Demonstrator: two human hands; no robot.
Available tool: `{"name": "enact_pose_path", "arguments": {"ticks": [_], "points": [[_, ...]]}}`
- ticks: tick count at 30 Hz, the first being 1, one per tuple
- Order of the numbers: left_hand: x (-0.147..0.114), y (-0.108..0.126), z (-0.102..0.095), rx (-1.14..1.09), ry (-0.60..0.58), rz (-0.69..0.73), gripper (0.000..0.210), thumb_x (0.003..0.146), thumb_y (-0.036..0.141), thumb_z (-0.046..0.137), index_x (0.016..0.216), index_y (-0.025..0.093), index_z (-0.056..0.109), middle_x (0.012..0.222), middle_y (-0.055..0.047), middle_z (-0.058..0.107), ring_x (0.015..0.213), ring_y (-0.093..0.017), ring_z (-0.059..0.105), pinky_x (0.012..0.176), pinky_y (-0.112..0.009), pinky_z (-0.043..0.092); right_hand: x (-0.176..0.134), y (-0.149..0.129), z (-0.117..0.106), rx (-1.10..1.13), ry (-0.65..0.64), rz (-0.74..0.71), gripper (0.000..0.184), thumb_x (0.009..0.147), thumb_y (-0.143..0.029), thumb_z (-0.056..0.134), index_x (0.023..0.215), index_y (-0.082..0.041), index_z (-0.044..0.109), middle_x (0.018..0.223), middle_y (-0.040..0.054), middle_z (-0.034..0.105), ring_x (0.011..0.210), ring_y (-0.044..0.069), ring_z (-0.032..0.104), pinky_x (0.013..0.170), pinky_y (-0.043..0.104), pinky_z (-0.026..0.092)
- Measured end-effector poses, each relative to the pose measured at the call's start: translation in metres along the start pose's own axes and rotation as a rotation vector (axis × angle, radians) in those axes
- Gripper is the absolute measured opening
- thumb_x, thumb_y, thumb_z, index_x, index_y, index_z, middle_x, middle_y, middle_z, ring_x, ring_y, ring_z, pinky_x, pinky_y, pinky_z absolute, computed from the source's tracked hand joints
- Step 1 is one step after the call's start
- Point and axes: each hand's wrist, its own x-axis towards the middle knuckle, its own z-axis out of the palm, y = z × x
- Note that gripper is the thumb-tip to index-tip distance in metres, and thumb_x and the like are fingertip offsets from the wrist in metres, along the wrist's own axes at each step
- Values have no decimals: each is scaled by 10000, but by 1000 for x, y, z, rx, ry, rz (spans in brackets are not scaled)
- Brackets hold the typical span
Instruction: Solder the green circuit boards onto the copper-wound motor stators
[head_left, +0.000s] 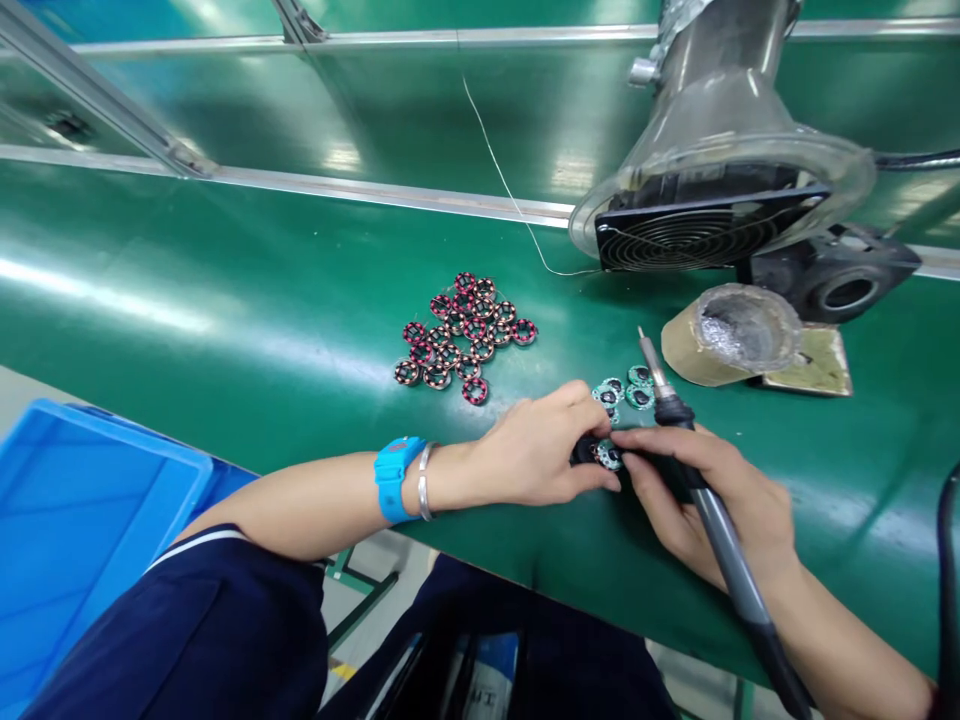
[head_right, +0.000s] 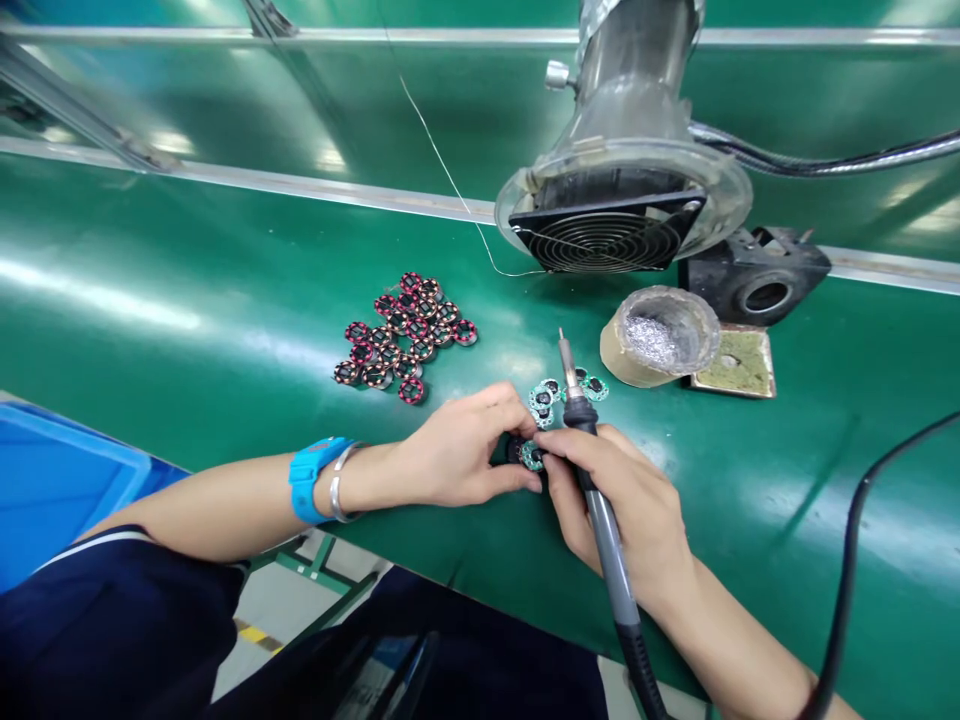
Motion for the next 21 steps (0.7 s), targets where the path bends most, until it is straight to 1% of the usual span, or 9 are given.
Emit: {"name": "enact_pose_path", "arguments": {"ticks": [4,6,8,10,12,14,16,18,21], "points": [[5,-8,-8,-73,-82,164,291,842,333,742,1041,162,614,970,-46,583,851,-171,563,732,-274,459,1,-1,1,40,10,-42,361,816,-113,732,1144,-225,629,981,24,736,873,188,712,736,299,582],[4,-11,-14,-107,-86,176,322,823,296,766,1070,153,617,1008,-49,582,807,-144,560,720,-258,464,3,-2,2,56,15,-51,375,808,-92,730,1147,-213,627,973,28,734,863,183,708,747,302,579],[0,-11,-19,-129,-43,111,315,812,266,769,1069,157,622,1024,-43,576,754,-116,552,702,-247,468,4,-3,2,69,13,-43,396,806,-84,725,1164,-217,620,972,27,733,842,178,703,748,309,578],[-5,-10,-21,-162,1,13,182,832,234,729,980,165,649,948,-16,580,706,-96,548,677,-233,462,4,-4,2,82,5,-36,418,808,-79,718,1183,-227,609,968,24,732,813,172,695,740,318,575],[-9,-6,-21,-230,23,-50,58,849,216,688,863,163,668,838,10,578,662,-79,544,646,-216,448,5,-5,2,87,6,-45,422,810,-72,710,1186,-233,605,955,23,731,772,161,680,712,316,568],[-11,-3,-17,-311,32,-72,71,843,225,691,815,160,682,789,22,578,626,-63,536,617,-203,436,5,-5,2,86,8,-55,414,812,-63,702,1178,-232,605,936,21,730,733,147,659,664,301,554],[-12,0,-12,-378,53,-83,83,832,236,700,811,156,690,777,27,577,601,-51,523,593,-194,429,5,-6,2,89,11,-68,407,808,-45,695,1164,-222,607,933,26,734,726,141,652,642,292,546],[-11,1,-7,-423,70,-90,93,830,245,695,812,155,690,766,31,572,591,-46,517,580,-187,426,4,-5,2,89,14,-93,422,805,-17,680,1168,-219,603,970,29,743,762,141,669,672,297,558],[-11,2,-3,-425,88,-93,93,826,240,673,786,156,670,751,31,577,606,-54,523,580,-188,423,2,-4,2,82,4,-152,479,827,-7,639,1232,-254,575,1050,12,749,841,148,701,722,316,579]]}}
